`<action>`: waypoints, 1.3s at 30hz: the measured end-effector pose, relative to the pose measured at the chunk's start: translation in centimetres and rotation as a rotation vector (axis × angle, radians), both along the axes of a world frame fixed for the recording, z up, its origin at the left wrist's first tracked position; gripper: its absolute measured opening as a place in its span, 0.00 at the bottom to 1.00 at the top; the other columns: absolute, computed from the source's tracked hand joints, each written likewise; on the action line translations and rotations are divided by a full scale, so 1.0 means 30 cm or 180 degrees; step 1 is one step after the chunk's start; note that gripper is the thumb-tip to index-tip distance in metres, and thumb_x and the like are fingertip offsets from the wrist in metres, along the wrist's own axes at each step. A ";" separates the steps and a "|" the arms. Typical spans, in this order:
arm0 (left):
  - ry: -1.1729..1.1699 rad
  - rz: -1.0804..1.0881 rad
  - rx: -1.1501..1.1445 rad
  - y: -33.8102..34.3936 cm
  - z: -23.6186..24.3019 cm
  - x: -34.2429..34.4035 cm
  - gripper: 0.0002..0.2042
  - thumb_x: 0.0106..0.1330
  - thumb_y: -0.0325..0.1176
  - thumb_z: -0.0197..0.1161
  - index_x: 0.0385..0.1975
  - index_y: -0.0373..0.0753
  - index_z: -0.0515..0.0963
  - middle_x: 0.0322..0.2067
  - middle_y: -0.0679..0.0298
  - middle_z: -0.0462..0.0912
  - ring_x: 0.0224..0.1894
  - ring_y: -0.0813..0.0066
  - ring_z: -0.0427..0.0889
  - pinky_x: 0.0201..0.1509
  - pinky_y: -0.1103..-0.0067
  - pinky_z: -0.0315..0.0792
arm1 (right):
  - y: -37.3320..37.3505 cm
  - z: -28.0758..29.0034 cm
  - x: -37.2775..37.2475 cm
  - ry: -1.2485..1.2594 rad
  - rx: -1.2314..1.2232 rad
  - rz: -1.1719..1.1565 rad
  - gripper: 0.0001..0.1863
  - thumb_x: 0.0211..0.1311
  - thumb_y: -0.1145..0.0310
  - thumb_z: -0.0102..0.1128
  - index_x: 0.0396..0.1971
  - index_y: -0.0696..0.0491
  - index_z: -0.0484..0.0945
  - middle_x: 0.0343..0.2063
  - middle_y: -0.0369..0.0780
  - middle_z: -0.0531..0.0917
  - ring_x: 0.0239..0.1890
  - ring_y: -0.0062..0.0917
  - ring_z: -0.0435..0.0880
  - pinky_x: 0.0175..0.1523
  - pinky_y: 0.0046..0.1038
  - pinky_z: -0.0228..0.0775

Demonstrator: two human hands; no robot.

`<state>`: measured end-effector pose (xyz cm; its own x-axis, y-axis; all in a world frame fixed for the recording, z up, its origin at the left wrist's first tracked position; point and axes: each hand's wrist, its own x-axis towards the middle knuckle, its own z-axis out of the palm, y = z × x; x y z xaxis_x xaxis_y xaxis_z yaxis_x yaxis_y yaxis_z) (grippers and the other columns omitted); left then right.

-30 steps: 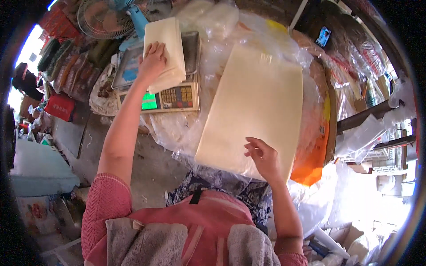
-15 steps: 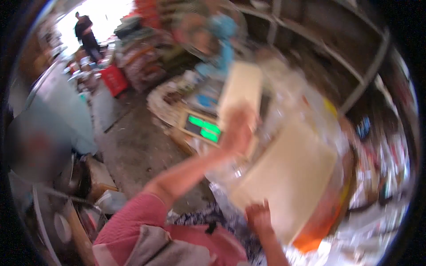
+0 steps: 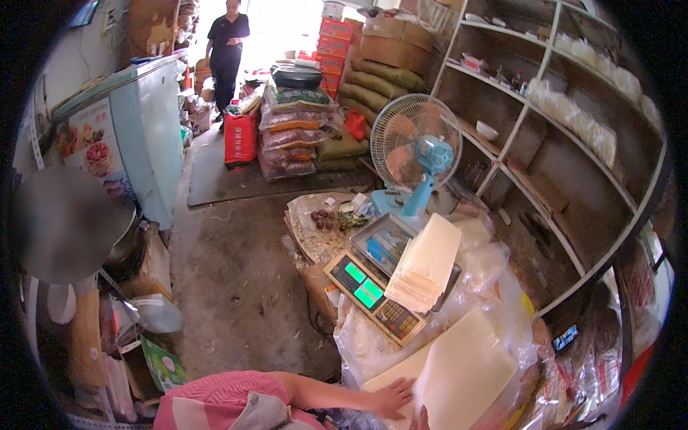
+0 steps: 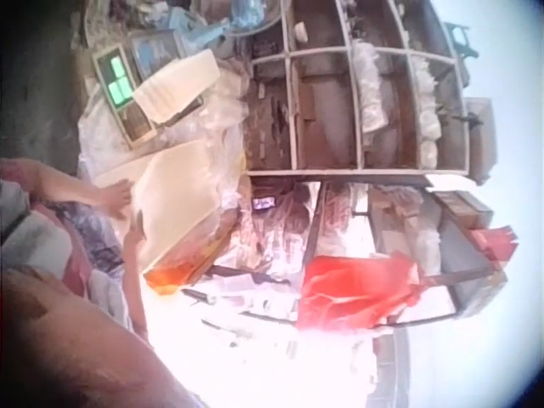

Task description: The person picks up thin rectangular food sheets from a stack, places them onto a digital scale to weigh them, then takes a weighed stack, folds it, and inserts it into a clear plastic bag.

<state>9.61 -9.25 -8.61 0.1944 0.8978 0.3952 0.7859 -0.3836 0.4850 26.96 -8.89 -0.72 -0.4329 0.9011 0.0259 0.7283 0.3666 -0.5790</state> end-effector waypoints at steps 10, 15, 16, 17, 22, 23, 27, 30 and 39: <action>0.0317 -0.0310 -0.0812 -0.003 0.098 -0.013 0.43 0.58 0.53 0.56 0.68 0.33 0.50 0.71 0.49 0.40 0.73 0.52 0.32 0.73 0.58 0.31 | 0.287 0.826 0.239 0.0482 0.2141 -0.0331 0.13 0.66 0.72 0.49 0.45 0.60 0.78 0.41 0.47 0.82 0.36 0.31 0.82 0.44 0.37 0.75; 0.0291 -0.0399 -0.0964 -0.003 0.105 -0.024 0.43 0.59 0.50 0.58 0.68 0.32 0.47 0.70 0.48 0.39 0.73 0.52 0.32 0.73 0.60 0.32 | -0.019 0.813 -0.042 -0.0306 0.2377 0.1119 0.12 0.65 0.72 0.50 0.43 0.60 0.78 0.41 0.47 0.82 0.36 0.31 0.82 0.44 0.36 0.75; 0.0309 -0.0428 -0.0998 0.003 0.103 -0.031 0.43 0.59 0.50 0.58 0.68 0.32 0.47 0.70 0.48 0.39 0.73 0.52 0.32 0.73 0.60 0.32 | -0.062 0.753 -0.071 -0.0428 0.2258 0.1337 0.11 0.65 0.72 0.50 0.42 0.60 0.78 0.41 0.47 0.82 0.36 0.31 0.82 0.44 0.36 0.75; -0.0722 -0.0308 -0.1005 0.009 0.105 -0.059 0.44 0.58 0.47 0.61 0.69 0.33 0.45 0.70 0.46 0.39 0.73 0.52 0.36 0.73 0.60 0.37 | -0.101 0.695 -0.095 -0.0517 0.2114 0.1543 0.11 0.65 0.72 0.50 0.42 0.60 0.78 0.41 0.47 0.82 0.36 0.31 0.82 0.44 0.36 0.75; -0.2194 0.0137 0.0750 0.041 0.160 -0.112 0.43 0.54 0.32 0.63 0.69 0.39 0.46 0.68 0.45 0.46 0.70 0.50 0.48 0.71 0.63 0.46 | -0.225 0.437 -0.001 -0.0826 0.1426 0.1562 0.10 0.65 0.72 0.51 0.40 0.59 0.79 0.41 0.47 0.82 0.35 0.31 0.82 0.43 0.36 0.75; -0.2018 -0.0021 0.0795 0.034 0.225 -0.125 0.42 0.52 0.26 0.62 0.69 0.43 0.48 0.69 0.49 0.47 0.70 0.50 0.49 0.72 0.63 0.47 | -0.231 0.392 0.041 -0.0825 0.1369 0.1402 0.10 0.65 0.72 0.51 0.40 0.59 0.79 0.41 0.47 0.82 0.35 0.32 0.82 0.43 0.36 0.75; -0.0333 -0.0964 0.0085 0.053 0.133 -0.262 0.12 0.51 0.18 0.53 0.31 0.42 0.77 0.37 0.62 0.83 0.49 0.64 0.78 0.64 0.61 0.60 | -0.177 0.127 0.195 -0.0867 0.1295 0.0846 0.25 0.38 0.75 0.58 0.44 0.50 0.76 0.39 0.36 0.80 0.50 0.31 0.78 0.61 0.56 0.58; -0.0778 -0.0969 0.0097 0.008 0.160 -0.301 0.10 0.51 0.20 0.56 0.30 0.44 0.78 0.28 0.66 0.83 0.33 0.64 0.82 0.57 0.61 0.67 | -0.179 0.130 0.391 -0.1439 0.0628 0.0597 0.14 0.47 0.75 0.57 0.37 0.49 0.77 0.37 0.35 0.81 0.45 0.30 0.79 0.61 0.52 0.57; -0.1941 -0.0270 -0.1568 -0.111 0.257 -0.297 0.09 0.59 0.29 0.64 0.37 0.33 0.78 0.28 0.58 0.84 0.31 0.73 0.83 0.34 0.76 0.74 | -0.135 0.418 0.658 0.2643 -0.1221 -0.0255 0.27 0.46 0.71 0.73 0.47 0.64 0.73 0.38 0.41 0.83 0.42 0.27 0.83 0.49 0.27 0.74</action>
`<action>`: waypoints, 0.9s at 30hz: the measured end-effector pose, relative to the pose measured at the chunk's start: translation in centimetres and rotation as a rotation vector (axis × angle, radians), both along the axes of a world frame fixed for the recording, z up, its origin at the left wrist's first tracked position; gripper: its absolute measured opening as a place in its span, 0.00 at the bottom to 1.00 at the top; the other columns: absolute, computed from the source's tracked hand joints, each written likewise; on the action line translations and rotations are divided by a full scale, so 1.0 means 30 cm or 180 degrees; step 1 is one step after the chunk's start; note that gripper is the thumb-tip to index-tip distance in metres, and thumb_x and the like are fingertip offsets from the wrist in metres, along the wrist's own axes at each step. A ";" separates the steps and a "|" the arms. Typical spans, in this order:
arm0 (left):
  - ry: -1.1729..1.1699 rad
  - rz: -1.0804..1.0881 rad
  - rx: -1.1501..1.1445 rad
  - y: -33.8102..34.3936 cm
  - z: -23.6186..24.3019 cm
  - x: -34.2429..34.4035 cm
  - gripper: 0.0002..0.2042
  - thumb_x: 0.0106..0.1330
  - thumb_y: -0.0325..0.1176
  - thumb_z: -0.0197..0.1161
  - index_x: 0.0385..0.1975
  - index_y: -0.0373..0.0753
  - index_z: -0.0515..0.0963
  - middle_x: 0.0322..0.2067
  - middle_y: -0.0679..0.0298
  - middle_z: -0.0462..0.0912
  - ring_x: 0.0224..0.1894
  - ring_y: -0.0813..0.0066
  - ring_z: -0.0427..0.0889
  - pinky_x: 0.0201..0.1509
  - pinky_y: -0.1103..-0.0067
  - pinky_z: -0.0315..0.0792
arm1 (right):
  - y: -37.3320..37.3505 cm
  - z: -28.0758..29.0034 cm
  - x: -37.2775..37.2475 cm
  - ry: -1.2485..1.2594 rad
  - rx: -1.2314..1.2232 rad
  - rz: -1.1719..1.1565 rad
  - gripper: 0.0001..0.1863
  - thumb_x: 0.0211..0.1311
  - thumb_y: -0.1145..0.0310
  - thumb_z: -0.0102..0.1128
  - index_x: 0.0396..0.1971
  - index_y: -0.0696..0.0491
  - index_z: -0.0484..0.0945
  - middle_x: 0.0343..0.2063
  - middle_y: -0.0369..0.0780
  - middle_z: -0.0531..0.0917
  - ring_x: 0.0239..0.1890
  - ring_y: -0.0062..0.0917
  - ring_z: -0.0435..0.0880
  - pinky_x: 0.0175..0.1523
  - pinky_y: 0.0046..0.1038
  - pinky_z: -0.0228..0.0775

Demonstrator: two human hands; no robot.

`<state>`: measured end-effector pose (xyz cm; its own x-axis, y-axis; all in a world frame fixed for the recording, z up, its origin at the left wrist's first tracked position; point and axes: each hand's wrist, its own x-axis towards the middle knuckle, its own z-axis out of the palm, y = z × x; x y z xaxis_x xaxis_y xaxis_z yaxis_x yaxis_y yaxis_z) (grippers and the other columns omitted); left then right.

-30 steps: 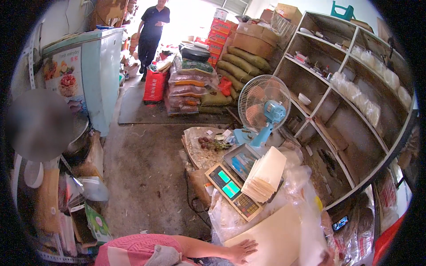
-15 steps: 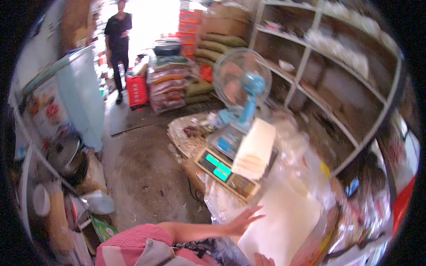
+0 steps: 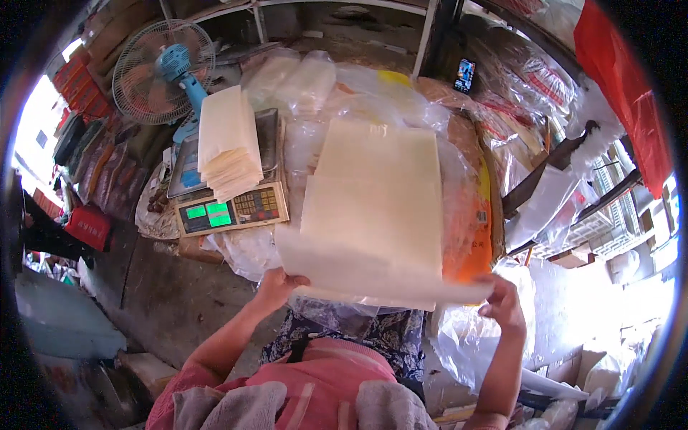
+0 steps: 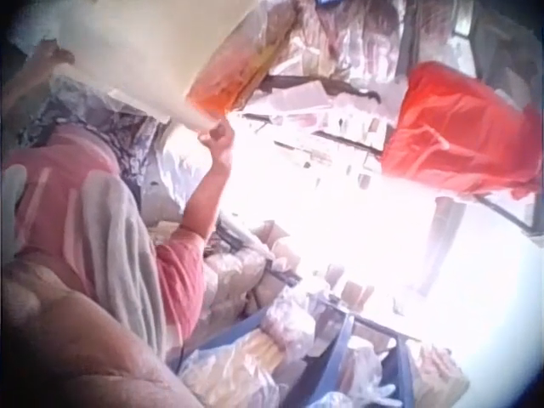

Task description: The person picks up thin rectangular food sheets from a stack, places them onto a digital scale to weigh them, then takes a weighed stack, folds it, and inserts it into a clear plastic bag.

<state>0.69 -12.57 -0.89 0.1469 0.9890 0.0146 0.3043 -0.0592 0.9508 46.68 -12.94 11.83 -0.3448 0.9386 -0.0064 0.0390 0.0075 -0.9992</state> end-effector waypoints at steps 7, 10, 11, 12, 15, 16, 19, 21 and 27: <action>0.0676 0.0998 -0.0161 0.133 0.057 0.035 0.18 0.58 0.31 0.65 0.47 0.32 0.73 0.43 0.51 0.79 0.42 0.66 0.80 0.44 0.72 0.73 | 0.275 -0.354 -0.241 -0.0569 -0.0323 -0.1290 0.21 0.50 0.70 0.67 0.44 0.60 0.76 0.33 0.40 0.84 0.34 0.24 0.83 0.39 0.25 0.74; 0.1874 0.1151 0.1061 0.152 0.058 0.063 0.27 0.60 0.40 0.63 0.57 0.38 0.66 0.58 0.48 0.65 0.60 0.52 0.66 0.59 0.62 0.64 | 0.326 -0.409 -0.306 -0.1682 0.0536 -0.1703 0.18 0.50 0.73 0.64 0.43 0.59 0.76 0.32 0.41 0.84 0.32 0.25 0.83 0.36 0.27 0.74; 0.2229 0.0607 0.1444 0.151 0.019 0.079 0.29 0.59 0.45 0.62 0.59 0.40 0.66 0.59 0.51 0.65 0.62 0.54 0.64 0.61 0.59 0.61 | 0.326 -0.399 -0.317 -0.1958 0.0329 -0.1752 0.21 0.50 0.72 0.63 0.47 0.58 0.74 0.32 0.43 0.83 0.32 0.28 0.84 0.38 0.29 0.75; 0.2575 0.0063 0.1808 0.139 -0.009 0.091 0.31 0.59 0.49 0.62 0.61 0.42 0.65 0.61 0.55 0.64 0.64 0.56 0.62 0.63 0.55 0.58 | 0.325 -0.377 -0.341 -0.2232 0.0121 -0.1778 0.24 0.50 0.72 0.63 0.50 0.57 0.72 0.32 0.45 0.83 0.32 0.31 0.84 0.40 0.31 0.75; 0.2718 -0.0318 0.1426 0.104 -0.043 0.108 0.33 0.60 0.56 0.58 0.62 0.44 0.64 0.64 0.56 0.61 0.68 0.54 0.56 0.67 0.49 0.48 | 0.297 -0.297 -0.402 -0.3223 0.0487 -0.1902 0.30 0.53 0.69 0.62 0.59 0.54 0.66 0.46 0.49 0.79 0.47 0.39 0.80 0.52 0.37 0.70; 0.2572 -0.0277 0.1527 0.101 -0.055 0.107 0.34 0.59 0.56 0.58 0.61 0.43 0.65 0.64 0.55 0.61 0.68 0.54 0.55 0.66 0.48 0.48 | 0.285 -0.287 -0.421 -0.3224 0.0488 -0.1895 0.30 0.53 0.69 0.62 0.59 0.54 0.66 0.46 0.49 0.79 0.47 0.39 0.80 0.52 0.37 0.70; 0.2634 -0.0389 0.1414 0.096 -0.063 0.104 0.34 0.60 0.56 0.57 0.64 0.44 0.63 0.67 0.56 0.55 0.70 0.54 0.50 0.68 0.50 0.45 | 0.228 -0.314 -0.476 -0.3515 0.2101 -0.1303 0.32 0.62 0.62 0.56 0.66 0.48 0.58 0.67 0.47 0.56 0.68 0.43 0.54 0.67 0.45 0.50; 0.2622 -0.0470 0.1352 0.101 -0.051 0.099 0.34 0.61 0.54 0.56 0.65 0.44 0.60 0.69 0.58 0.51 0.72 0.55 0.47 0.70 0.51 0.43 | 0.205 -0.434 -0.506 -0.4040 0.2086 -0.0640 0.30 0.65 0.60 0.50 0.66 0.49 0.58 0.66 0.47 0.57 0.69 0.42 0.53 0.68 0.51 0.46; 0.2738 -0.0215 0.1940 0.129 0.000 -0.034 0.14 0.47 0.26 0.60 0.37 0.40 0.73 0.43 0.63 0.79 0.45 0.70 0.79 0.48 0.72 0.69 | 0.199 -0.418 -0.552 -0.3641 0.1673 -0.0392 0.28 0.65 0.61 0.50 0.64 0.50 0.60 0.65 0.48 0.60 0.68 0.44 0.56 0.67 0.54 0.47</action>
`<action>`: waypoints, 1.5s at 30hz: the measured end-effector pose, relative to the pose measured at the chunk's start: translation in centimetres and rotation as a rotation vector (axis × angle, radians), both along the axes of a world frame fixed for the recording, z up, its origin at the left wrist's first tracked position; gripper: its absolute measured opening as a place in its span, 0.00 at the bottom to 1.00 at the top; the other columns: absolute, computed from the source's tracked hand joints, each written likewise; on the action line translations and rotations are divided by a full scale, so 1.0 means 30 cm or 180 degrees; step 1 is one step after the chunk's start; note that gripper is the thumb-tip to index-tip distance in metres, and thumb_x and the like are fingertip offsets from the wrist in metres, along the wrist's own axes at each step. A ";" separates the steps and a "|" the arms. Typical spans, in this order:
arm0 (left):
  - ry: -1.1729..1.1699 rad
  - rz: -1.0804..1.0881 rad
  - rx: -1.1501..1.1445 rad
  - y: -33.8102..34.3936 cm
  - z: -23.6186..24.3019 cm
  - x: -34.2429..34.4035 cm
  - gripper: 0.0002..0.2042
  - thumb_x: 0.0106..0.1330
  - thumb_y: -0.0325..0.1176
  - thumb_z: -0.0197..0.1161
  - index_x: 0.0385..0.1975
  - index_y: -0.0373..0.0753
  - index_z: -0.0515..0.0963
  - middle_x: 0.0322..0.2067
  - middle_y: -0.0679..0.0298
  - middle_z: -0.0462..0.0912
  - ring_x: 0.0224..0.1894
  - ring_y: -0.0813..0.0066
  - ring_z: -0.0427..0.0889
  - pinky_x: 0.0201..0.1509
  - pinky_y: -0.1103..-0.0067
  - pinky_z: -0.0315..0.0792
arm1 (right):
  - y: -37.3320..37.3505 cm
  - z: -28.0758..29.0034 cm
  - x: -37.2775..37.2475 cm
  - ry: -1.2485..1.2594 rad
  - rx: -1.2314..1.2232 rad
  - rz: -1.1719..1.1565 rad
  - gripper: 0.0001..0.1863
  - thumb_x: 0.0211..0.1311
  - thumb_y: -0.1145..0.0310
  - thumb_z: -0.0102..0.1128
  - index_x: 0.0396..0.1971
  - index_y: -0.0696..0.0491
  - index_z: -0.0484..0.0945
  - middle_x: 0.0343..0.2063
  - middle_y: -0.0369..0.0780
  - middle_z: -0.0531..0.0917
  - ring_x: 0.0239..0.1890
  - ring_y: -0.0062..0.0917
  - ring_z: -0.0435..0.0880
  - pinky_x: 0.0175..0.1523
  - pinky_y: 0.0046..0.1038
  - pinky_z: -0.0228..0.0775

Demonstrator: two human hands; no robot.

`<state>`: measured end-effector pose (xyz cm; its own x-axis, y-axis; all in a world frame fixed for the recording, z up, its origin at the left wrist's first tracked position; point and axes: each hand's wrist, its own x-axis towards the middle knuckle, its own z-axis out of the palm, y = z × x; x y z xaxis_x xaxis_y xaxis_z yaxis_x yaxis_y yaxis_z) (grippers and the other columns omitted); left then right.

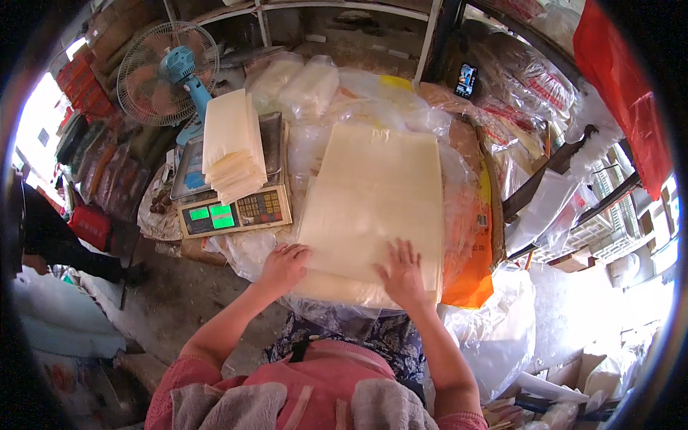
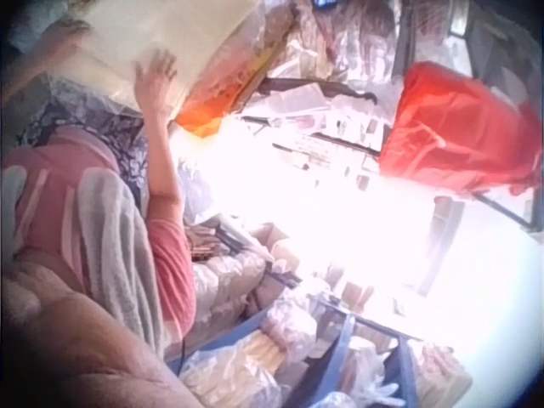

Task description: The person picks up thin rectangular food sheets from a stack, places them onto a digital scale to weigh them, then takes a weighed stack, folds it, and inserts it into a clear plastic bag.

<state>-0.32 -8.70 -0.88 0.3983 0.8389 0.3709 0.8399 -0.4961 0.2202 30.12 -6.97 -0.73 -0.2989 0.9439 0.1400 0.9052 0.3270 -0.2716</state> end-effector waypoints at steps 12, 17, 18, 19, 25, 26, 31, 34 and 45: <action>-0.3299 0.0506 0.0009 0.028 0.016 -0.041 0.38 0.52 0.24 0.67 0.63 0.35 0.53 0.57 0.55 0.64 0.62 0.64 0.63 0.64 0.71 0.59 | -0.119 0.334 -0.104 0.0869 0.1103 0.1658 0.19 0.43 0.77 0.56 0.40 0.57 0.77 0.45 0.42 0.81 0.49 0.35 0.79 0.52 0.37 0.69; -0.1260 -0.1326 -0.1069 -0.034 -0.080 -0.103 0.26 0.54 0.33 0.67 0.54 0.38 0.72 0.62 0.50 0.64 0.62 0.53 0.67 0.67 0.68 0.55 | -0.141 0.064 0.102 0.2393 -0.1226 0.0937 0.19 0.46 0.81 0.62 0.42 0.58 0.77 0.45 0.43 0.81 0.53 0.32 0.78 0.58 0.31 0.68; -0.1263 -0.1519 -0.1491 -0.040 -0.066 -0.096 0.25 0.53 0.33 0.67 0.54 0.39 0.72 0.62 0.50 0.64 0.61 0.52 0.67 0.67 0.67 0.55 | -0.123 0.006 0.141 0.2492 -0.1422 0.0521 0.18 0.48 0.80 0.64 0.43 0.57 0.78 0.41 0.40 0.83 0.50 0.26 0.80 0.56 0.27 0.69; -0.1980 -0.0538 -0.2287 -0.036 0.006 -0.049 0.26 0.53 0.34 0.67 0.54 0.38 0.72 0.61 0.50 0.65 0.60 0.50 0.68 0.67 0.65 0.54 | -0.114 -0.028 0.145 0.3069 -0.2079 -0.0943 0.13 0.53 0.77 0.63 0.41 0.56 0.80 0.33 0.37 0.84 0.39 0.23 0.82 0.47 0.25 0.73; -0.1331 0.1025 -0.0435 0.024 -0.056 0.090 0.35 0.54 0.42 0.69 0.62 0.38 0.63 0.62 0.48 0.62 0.67 0.54 0.59 0.66 0.59 0.55 | -0.016 0.038 0.044 0.1699 -0.1283 -0.1132 0.13 0.58 0.67 0.62 0.40 0.56 0.78 0.24 0.37 0.81 0.25 0.21 0.76 0.35 0.25 0.69; -0.0705 0.0462 -0.0373 0.033 -0.049 0.097 0.36 0.55 0.46 0.67 0.63 0.39 0.62 0.62 0.48 0.62 0.67 0.52 0.57 0.67 0.57 0.54 | -0.011 0.075 0.029 0.1428 -0.1380 -0.1196 0.20 0.56 0.63 0.64 0.47 0.54 0.75 0.31 0.41 0.81 0.31 0.26 0.78 0.38 0.27 0.70; 0.0418 -0.0383 -0.0471 0.055 -0.020 0.093 0.37 0.58 0.59 0.58 0.62 0.39 0.63 0.64 0.52 0.60 0.67 0.51 0.57 0.67 0.54 0.52 | -0.015 0.091 0.014 0.0886 0.0280 -0.0556 0.43 0.48 0.52 0.69 0.64 0.49 0.61 0.59 0.48 0.69 0.58 0.41 0.71 0.58 0.36 0.66; 0.0205 -0.0672 -0.0163 0.115 -0.064 0.024 0.30 0.55 0.45 0.65 0.56 0.37 0.68 0.57 0.55 0.70 0.61 0.56 0.68 0.66 0.61 0.57 | -0.004 0.111 0.029 -0.0262 -0.0696 0.0465 0.50 0.45 0.46 0.69 0.67 0.46 0.55 0.67 0.46 0.55 0.71 0.40 0.48 0.72 0.46 0.40; -0.2361 0.1114 -0.1546 0.240 0.005 0.100 0.24 0.55 0.33 0.69 0.52 0.39 0.71 0.41 0.56 0.81 0.43 0.71 0.80 0.46 0.73 0.73 | 0.139 0.027 0.113 0.1107 -0.0950 -0.1361 0.23 0.60 0.50 0.58 0.36 0.59 0.76 0.25 0.46 0.81 0.30 0.38 0.81 0.38 0.34 0.72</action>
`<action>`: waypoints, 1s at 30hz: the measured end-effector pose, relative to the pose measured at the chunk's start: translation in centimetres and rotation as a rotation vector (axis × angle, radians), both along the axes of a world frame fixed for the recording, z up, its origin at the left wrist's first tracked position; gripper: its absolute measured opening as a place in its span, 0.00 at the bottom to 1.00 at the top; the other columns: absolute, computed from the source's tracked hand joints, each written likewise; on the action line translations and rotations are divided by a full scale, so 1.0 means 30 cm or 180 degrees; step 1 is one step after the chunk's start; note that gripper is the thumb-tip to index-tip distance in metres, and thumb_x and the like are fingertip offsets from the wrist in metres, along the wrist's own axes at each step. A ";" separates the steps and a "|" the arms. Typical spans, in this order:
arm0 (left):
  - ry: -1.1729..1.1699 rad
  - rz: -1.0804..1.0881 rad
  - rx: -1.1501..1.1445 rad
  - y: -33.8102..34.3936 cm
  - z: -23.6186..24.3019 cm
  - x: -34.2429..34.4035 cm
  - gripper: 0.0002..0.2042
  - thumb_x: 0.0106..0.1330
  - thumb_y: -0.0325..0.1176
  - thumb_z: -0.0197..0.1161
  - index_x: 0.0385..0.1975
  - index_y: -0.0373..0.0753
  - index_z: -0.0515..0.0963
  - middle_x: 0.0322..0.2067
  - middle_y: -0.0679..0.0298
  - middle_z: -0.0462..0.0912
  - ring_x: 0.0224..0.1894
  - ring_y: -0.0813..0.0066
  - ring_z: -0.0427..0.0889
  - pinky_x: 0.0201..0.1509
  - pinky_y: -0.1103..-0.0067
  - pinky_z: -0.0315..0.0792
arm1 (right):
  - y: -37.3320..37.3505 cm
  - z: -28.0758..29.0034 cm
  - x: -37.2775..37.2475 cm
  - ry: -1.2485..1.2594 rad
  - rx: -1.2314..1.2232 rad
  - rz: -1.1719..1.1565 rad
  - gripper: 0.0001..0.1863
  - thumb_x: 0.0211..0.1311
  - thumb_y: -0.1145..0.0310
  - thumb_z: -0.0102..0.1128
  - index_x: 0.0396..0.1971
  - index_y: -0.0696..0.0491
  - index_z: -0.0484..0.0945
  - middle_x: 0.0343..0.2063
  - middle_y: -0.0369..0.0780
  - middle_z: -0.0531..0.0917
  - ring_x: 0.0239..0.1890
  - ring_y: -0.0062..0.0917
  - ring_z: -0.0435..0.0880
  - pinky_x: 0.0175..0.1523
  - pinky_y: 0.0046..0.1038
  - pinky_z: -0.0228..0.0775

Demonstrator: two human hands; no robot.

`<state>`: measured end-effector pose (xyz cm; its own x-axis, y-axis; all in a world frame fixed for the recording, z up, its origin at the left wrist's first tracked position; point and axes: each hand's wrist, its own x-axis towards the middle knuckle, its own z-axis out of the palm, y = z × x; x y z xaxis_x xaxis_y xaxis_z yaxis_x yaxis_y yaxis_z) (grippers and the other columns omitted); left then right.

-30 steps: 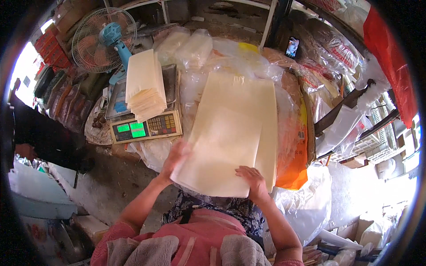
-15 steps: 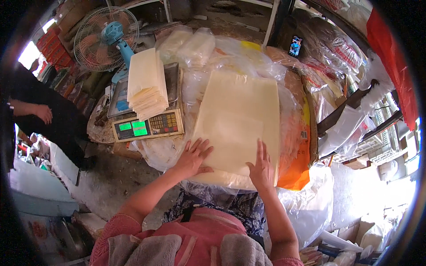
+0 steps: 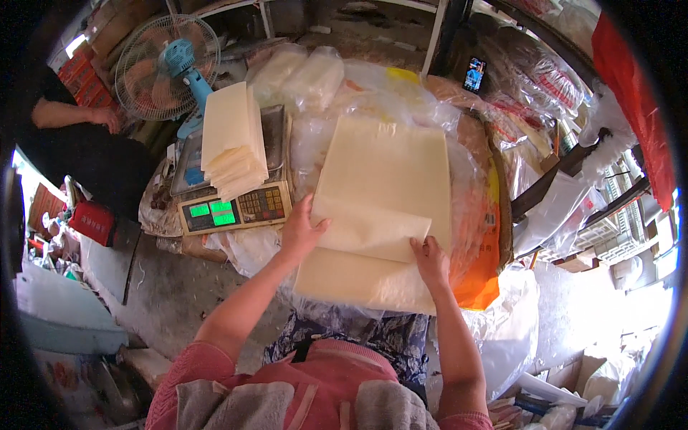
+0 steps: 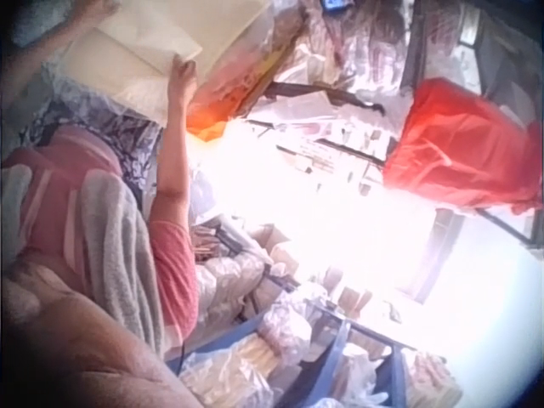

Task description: The person picks up thin rectangular food sheets from a stack, places them onto a digital scale to weigh them, then takes a weighed stack, folds it, and inserts it into a clear plastic bag.

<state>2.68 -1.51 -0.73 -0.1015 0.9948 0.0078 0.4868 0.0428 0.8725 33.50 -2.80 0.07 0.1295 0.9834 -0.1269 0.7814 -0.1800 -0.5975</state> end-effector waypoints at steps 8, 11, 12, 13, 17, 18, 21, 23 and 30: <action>0.2143 -0.0453 0.0891 0.019 -0.110 0.102 0.32 0.59 0.54 0.60 0.60 0.43 0.67 0.65 0.57 0.61 0.69 0.64 0.56 0.67 0.50 0.49 | 0.038 0.040 -0.103 -0.1226 0.1720 0.0910 0.30 0.63 0.55 0.52 0.63 0.47 0.60 0.58 0.47 0.70 0.61 0.44 0.67 0.61 0.44 0.61; 0.2148 -0.0395 0.1322 0.040 -0.184 0.105 0.29 0.60 0.52 0.59 0.59 0.45 0.68 0.65 0.58 0.61 0.69 0.62 0.57 0.67 0.50 0.48 | 0.035 -0.099 -0.108 -0.1494 0.1086 0.1308 0.29 0.65 0.57 0.48 0.65 0.44 0.58 0.68 0.44 0.54 0.71 0.42 0.48 0.68 0.58 0.37; 0.2140 -0.0505 0.1160 0.040 -0.171 0.099 0.33 0.60 0.52 0.59 0.62 0.42 0.64 0.66 0.57 0.59 0.69 0.60 0.55 0.67 0.48 0.46 | 0.031 -0.087 -0.121 -0.1560 0.1027 0.1314 0.29 0.65 0.57 0.47 0.65 0.43 0.58 0.68 0.43 0.53 0.71 0.43 0.47 0.69 0.56 0.38; 0.2013 -0.0317 0.1088 0.031 -0.135 0.116 0.35 0.58 0.49 0.62 0.64 0.41 0.60 0.66 0.56 0.57 0.69 0.58 0.54 0.68 0.50 0.47 | 0.031 -0.098 -0.106 -0.1639 0.1097 0.1311 0.29 0.65 0.56 0.47 0.65 0.44 0.58 0.67 0.44 0.55 0.69 0.44 0.51 0.68 0.57 0.40; 0.0288 0.0632 0.1603 -0.061 -0.067 0.156 0.43 0.54 0.34 0.66 0.68 0.33 0.47 0.68 0.50 0.51 0.70 0.61 0.52 0.68 0.61 0.53 | -0.060 -0.029 -0.197 -0.1648 0.0522 0.0932 0.29 0.65 0.55 0.50 0.64 0.48 0.61 0.63 0.47 0.64 0.65 0.45 0.59 0.66 0.55 0.45; 0.0294 0.0680 0.1632 -0.089 -0.086 0.166 0.43 0.54 0.34 0.66 0.68 0.33 0.47 0.68 0.50 0.51 0.70 0.61 0.52 0.68 0.61 0.53 | -0.101 -0.044 -0.225 -0.1682 0.0514 0.1056 0.29 0.64 0.55 0.51 0.63 0.49 0.62 0.61 0.47 0.67 0.63 0.45 0.61 0.66 0.54 0.47; -0.2499 0.0015 0.0157 -0.116 -0.034 0.120 0.44 0.49 0.21 0.57 0.68 0.28 0.40 0.68 0.48 0.49 0.71 0.63 0.49 0.69 0.69 0.52 | -0.194 -0.007 -0.298 -0.0461 0.1045 0.1627 0.30 0.62 0.58 0.55 0.62 0.54 0.63 0.60 0.45 0.68 0.64 0.43 0.62 0.65 0.52 0.49; -0.2017 0.0021 0.0549 -0.072 0.047 0.017 0.43 0.49 0.19 0.52 0.68 0.28 0.39 0.69 0.49 0.48 0.71 0.65 0.49 0.68 0.72 0.54 | -0.171 -0.057 -0.269 -0.0466 0.1223 0.1695 0.30 0.61 0.60 0.55 0.62 0.54 0.63 0.61 0.44 0.67 0.64 0.42 0.61 0.65 0.52 0.48; -0.1168 0.1012 0.1087 0.294 0.603 -0.515 0.39 0.47 0.18 0.57 0.66 0.37 0.58 0.52 0.57 0.75 0.41 0.71 0.79 0.46 0.78 0.74 | -0.157 -0.098 -0.221 -0.0765 0.1205 0.1698 0.29 0.61 0.63 0.54 0.62 0.54 0.62 0.64 0.43 0.62 0.67 0.40 0.57 0.66 0.55 0.45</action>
